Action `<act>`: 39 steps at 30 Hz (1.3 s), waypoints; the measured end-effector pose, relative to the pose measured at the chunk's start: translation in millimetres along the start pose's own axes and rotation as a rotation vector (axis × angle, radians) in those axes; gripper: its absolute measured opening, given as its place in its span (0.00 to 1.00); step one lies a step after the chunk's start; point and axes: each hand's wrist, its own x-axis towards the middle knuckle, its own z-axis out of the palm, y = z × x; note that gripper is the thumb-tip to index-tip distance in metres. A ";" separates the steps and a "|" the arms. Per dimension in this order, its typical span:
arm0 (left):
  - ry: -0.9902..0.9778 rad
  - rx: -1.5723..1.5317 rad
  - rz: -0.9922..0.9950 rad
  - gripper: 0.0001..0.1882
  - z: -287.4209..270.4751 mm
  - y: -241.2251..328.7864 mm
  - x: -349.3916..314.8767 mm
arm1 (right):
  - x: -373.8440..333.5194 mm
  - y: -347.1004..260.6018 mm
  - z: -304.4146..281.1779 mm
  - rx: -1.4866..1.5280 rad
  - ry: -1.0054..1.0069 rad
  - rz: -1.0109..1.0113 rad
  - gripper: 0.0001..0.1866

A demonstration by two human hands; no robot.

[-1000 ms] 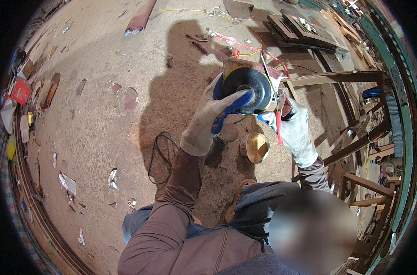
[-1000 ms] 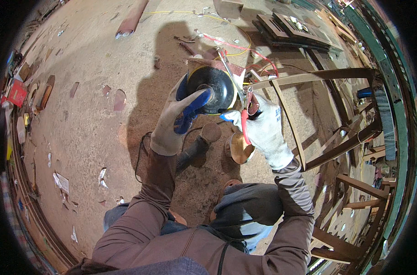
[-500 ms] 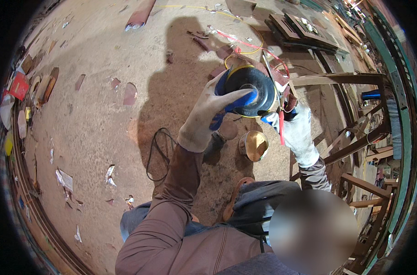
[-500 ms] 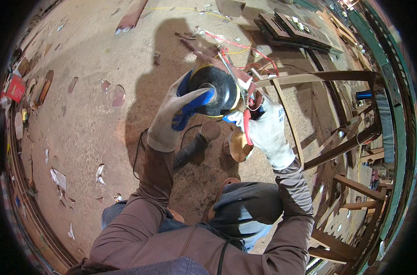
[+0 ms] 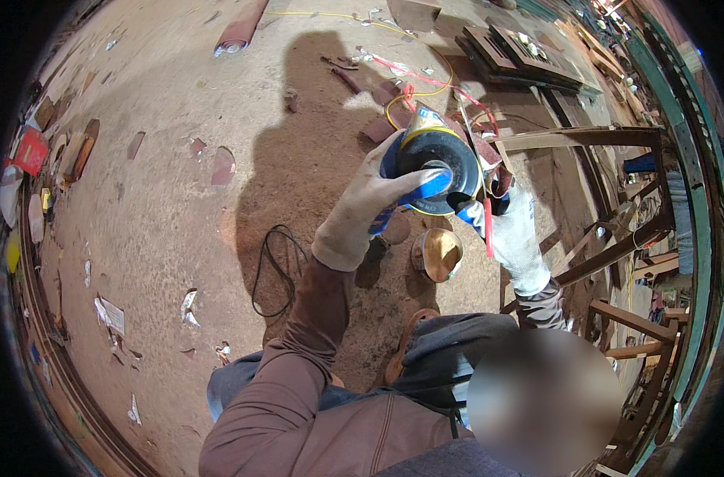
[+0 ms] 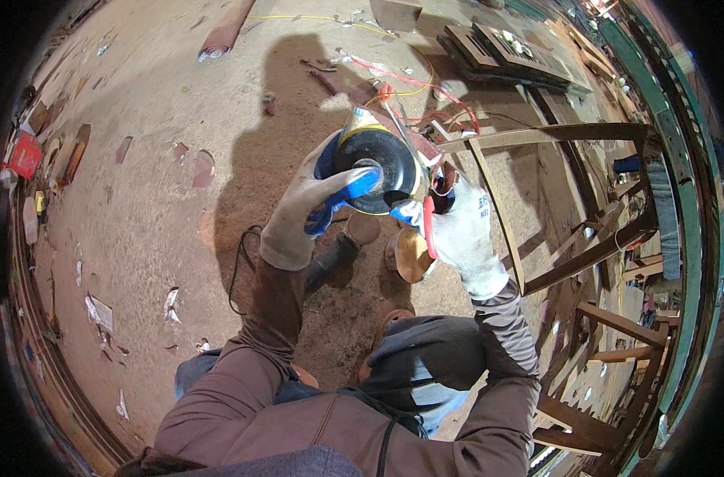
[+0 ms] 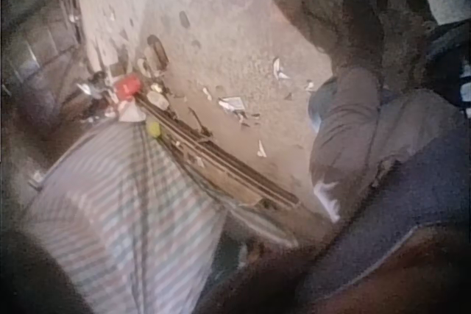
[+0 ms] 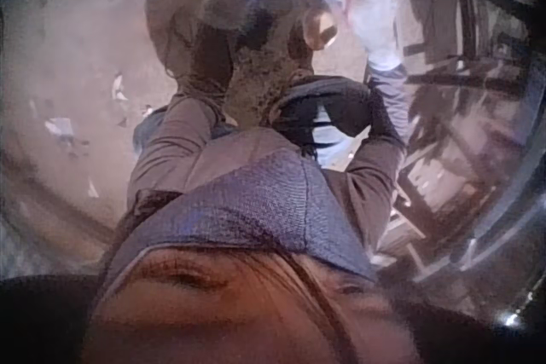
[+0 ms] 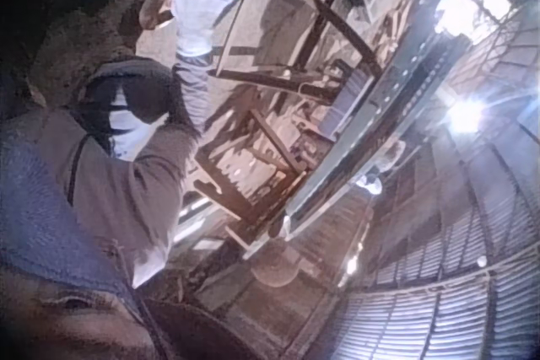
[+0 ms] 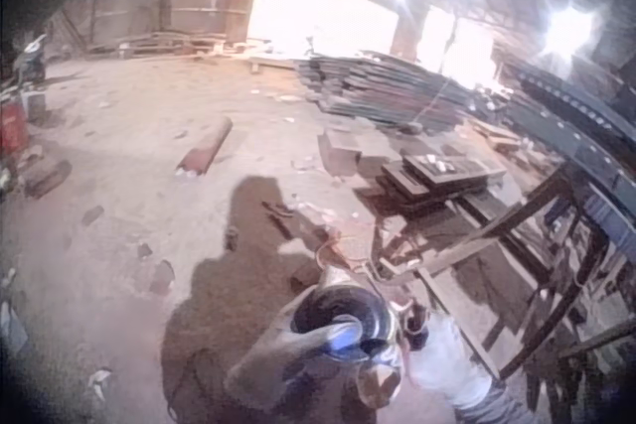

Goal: The person sits on the floor and assembles a sanding disc onto a power tool. They handle a sanding pad, apply adhesive, attach the disc, and use scissors to trim excess material. The person also manages power cords and adjusts the tool during the process.

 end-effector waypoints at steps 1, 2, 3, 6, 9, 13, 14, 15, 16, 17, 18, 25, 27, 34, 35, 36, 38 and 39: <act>0.004 0.015 -0.013 0.26 -1.2 0.4 0.8 | -1.1 0.7 -0.1 0.032 -0.025 0.027 0.26; -0.004 0.022 -0.022 0.26 -1.4 2.6 1.2 | -1.6 1.6 0.1 0.065 -0.045 0.038 0.26; -0.010 0.029 -0.031 0.26 -1.6 5.9 0.6 | -2.7 2.5 1.0 0.098 -0.066 0.050 0.26; -0.048 -0.052 -0.038 0.25 -4.2 2.8 1.6 | -9.8 11.4 2.3 0.463 -0.142 0.230 0.25; -0.015 -0.140 -0.031 0.24 -6.3 -2.3 2.0 | -30.1 6.9 -3.5 0.969 -0.238 0.485 0.26; 0.120 -0.012 0.054 0.23 -3.1 2.7 -0.2 | -20.3 9.5 -5.8 0.926 -0.390 0.420 0.28; 0.104 -0.017 0.058 0.23 -6.1 2.8 1.6 | -24.6 6.3 -6.1 0.867 -0.358 0.478 0.30; 0.087 -0.025 0.058 0.23 -10.8 1.3 5.1 | -30.5 4.4 -6.8 0.807 -0.324 0.538 0.31; 0.070 -0.032 0.060 0.22 -13.8 0.5 7.2 | -33.0 3.0 -6.9 0.745 -0.291 0.597 0.33; 0.046 0.058 0.059 0.21 -14.8 0.1 7.5 | -31.3 0.0 -7.8 0.517 -0.291 0.509 0.34; 0.037 0.132 0.096 0.21 -16.7 -1.8 8.2 | -27.8 -6.9 -8.6 0.296 -0.291 0.418 0.35; -0.021 0.289 0.126 0.24 -9.2 -3.7 6.9 | -16.3 -8.8 -9.8 0.220 -0.319 0.452 0.33; -0.042 0.242 0.126 0.24 -14.1 -5.7 7.5 | -20.1 3.9 -12.3 0.803 -0.336 0.706 0.30; -0.078 0.201 0.043 0.23 -17.0 -0.2 4.8 | -21.1 -9.4 -14.1 0.939 -0.343 0.524 0.28; -0.094 0.180 0.039 0.23 -13.9 1.7 3.3 | -20.3 -8.1 -13.4 0.909 -0.324 0.546 0.28; -0.111 0.153 0.034 0.22 -10.1 1.9 2.2 | -18.9 -4.8 -12.3 0.874 -0.305 0.571 0.28; -0.124 0.125 0.019 0.22 -5.7 1.1 2.1 | -23.1 4.7 -9.3 0.593 -0.227 0.444 0.26; -0.113 0.132 0.006 0.22 -5.7 1.0 1.4 | -25.0 9.1 -4.8 0.356 -0.172 0.288 0.25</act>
